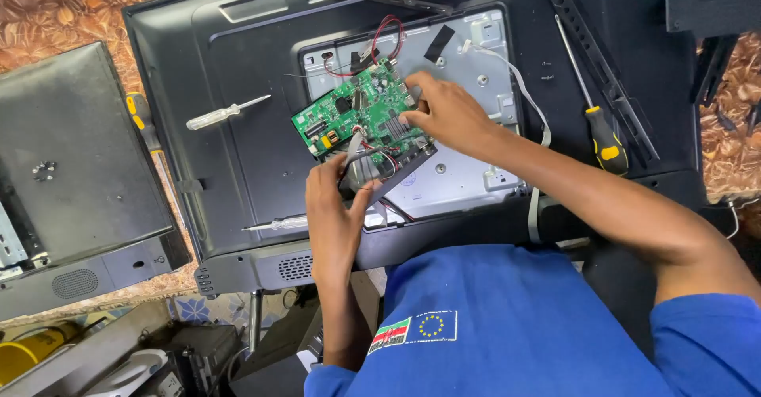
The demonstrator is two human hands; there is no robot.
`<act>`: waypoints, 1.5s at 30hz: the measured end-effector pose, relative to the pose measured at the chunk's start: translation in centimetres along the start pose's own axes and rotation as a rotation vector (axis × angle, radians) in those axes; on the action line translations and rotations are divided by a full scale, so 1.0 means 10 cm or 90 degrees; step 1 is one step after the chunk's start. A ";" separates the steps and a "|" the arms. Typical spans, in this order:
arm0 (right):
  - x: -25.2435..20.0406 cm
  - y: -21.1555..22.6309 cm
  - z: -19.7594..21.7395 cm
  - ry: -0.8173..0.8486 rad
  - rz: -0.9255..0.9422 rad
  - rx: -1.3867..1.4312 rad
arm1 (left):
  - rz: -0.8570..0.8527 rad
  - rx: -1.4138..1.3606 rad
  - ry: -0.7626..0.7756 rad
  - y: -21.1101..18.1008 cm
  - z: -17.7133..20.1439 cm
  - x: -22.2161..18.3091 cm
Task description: The person works on the internal circuit board of a television, connecting wires and adjusting components. They use a screwdriver to tighten screws on the board and a black plastic piece to secure parts within the chassis.
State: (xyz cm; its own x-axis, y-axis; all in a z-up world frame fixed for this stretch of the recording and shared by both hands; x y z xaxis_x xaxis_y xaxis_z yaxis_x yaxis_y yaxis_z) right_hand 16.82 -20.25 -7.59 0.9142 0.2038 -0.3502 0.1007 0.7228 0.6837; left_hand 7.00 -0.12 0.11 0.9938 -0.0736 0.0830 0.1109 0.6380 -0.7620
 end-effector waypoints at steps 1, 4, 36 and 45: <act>0.02 -0.09 0.01 0.001 -0.003 0.002 | 0.001 0.000 0.003 0.00 0.01 0.00; 0.01 -0.36 0.01 0.041 -0.048 0.135 | -0.083 0.065 0.060 -0.04 -0.10 -0.02; -0.75 -1.30 0.43 0.022 -0.078 0.396 | -0.444 0.081 0.038 -0.59 -1.26 -0.28; -0.80 -1.07 0.56 -0.013 -0.095 0.222 | -0.404 0.047 -0.006 -0.29 -1.07 -0.37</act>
State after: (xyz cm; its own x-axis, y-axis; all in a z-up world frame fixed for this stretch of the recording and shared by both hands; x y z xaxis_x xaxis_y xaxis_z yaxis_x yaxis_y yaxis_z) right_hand 10.59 -33.31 -8.50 0.8865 0.0977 -0.4522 0.3579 0.4745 0.8042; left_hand 3.00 -9.89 -4.89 0.7349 -0.4482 0.5089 0.6773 0.5234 -0.5171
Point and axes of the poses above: each hand's wrist, its own x-axis towards the middle knuckle, its own z-axis out of the back of the hand, y = z × x, the point moved 7 cm from there along x, towards the middle knuckle, and after that the axes turned 5 degrees about -z, right-handed, at the moved point
